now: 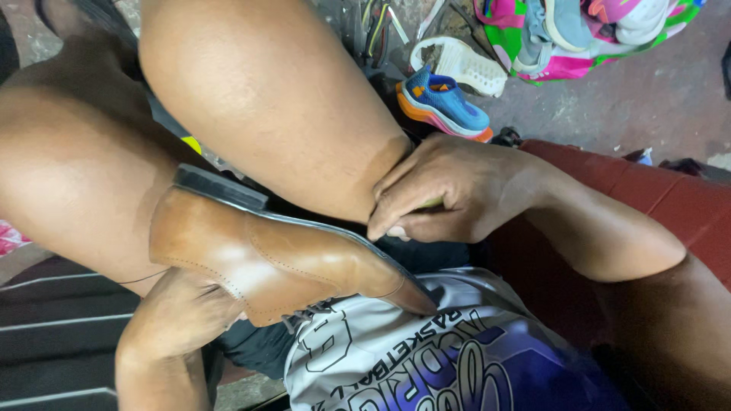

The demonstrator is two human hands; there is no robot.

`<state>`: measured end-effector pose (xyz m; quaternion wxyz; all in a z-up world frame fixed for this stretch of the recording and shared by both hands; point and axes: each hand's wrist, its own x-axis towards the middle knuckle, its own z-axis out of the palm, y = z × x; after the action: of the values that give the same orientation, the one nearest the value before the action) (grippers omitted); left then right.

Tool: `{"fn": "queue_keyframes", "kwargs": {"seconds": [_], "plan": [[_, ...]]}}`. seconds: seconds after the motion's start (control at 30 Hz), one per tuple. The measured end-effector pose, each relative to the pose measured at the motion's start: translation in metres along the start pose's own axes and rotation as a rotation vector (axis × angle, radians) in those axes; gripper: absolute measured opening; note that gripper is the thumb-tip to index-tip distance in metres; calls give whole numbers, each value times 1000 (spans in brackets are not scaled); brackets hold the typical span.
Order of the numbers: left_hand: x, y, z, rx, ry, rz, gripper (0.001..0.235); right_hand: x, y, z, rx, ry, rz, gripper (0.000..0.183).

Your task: The person sews the sole of a brown leather shoe using a needle and thread. They repeatedly push the needle through the sole and pull the thread to secure the stitching while holding the shoe on their lap.

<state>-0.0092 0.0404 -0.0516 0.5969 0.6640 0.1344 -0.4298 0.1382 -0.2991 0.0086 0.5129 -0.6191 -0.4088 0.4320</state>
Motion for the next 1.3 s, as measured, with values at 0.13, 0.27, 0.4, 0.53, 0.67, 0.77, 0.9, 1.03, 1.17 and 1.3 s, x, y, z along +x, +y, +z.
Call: {"fn": "queue_keyframes", "kwargs": {"seconds": [0.13, 0.27, 0.4, 0.53, 0.67, 0.77, 0.9, 1.03, 1.17, 1.3], "plan": [[8, 0, 1, 68, 49, 197, 37, 0, 1, 0, -44, -1, -21, 22], [7, 11, 3, 407, 89, 292, 39, 2, 0, -5, -25, -6, -28, 21], [11, 12, 14, 346, 77, 232, 38, -2, -6, -6, -89, 20, -28, 26], [10, 4, 20, 248, 84, 171, 38, -9, -20, 9, -181, 73, 81, 26], [7, -2, 21, 166, 60, 100, 38, -17, -23, 20, -277, 150, 66, 30], [8, -9, 25, 113, 57, 74, 37, -17, -23, 26, -291, 137, 94, 33], [12, -14, 31, 55, 56, 58, 37, -17, -24, 32, -336, 101, 138, 53], [13, -16, 35, -1, 58, 53, 37, -18, -27, 39, -395, 15, 240, 63], [11, -15, 34, -44, 75, 60, 36, -13, -32, 40, -376, 85, 181, 60], [6, -18, 25, -93, 111, 36, 36, -9, -36, 34, -477, 8, 227, 42]]}}
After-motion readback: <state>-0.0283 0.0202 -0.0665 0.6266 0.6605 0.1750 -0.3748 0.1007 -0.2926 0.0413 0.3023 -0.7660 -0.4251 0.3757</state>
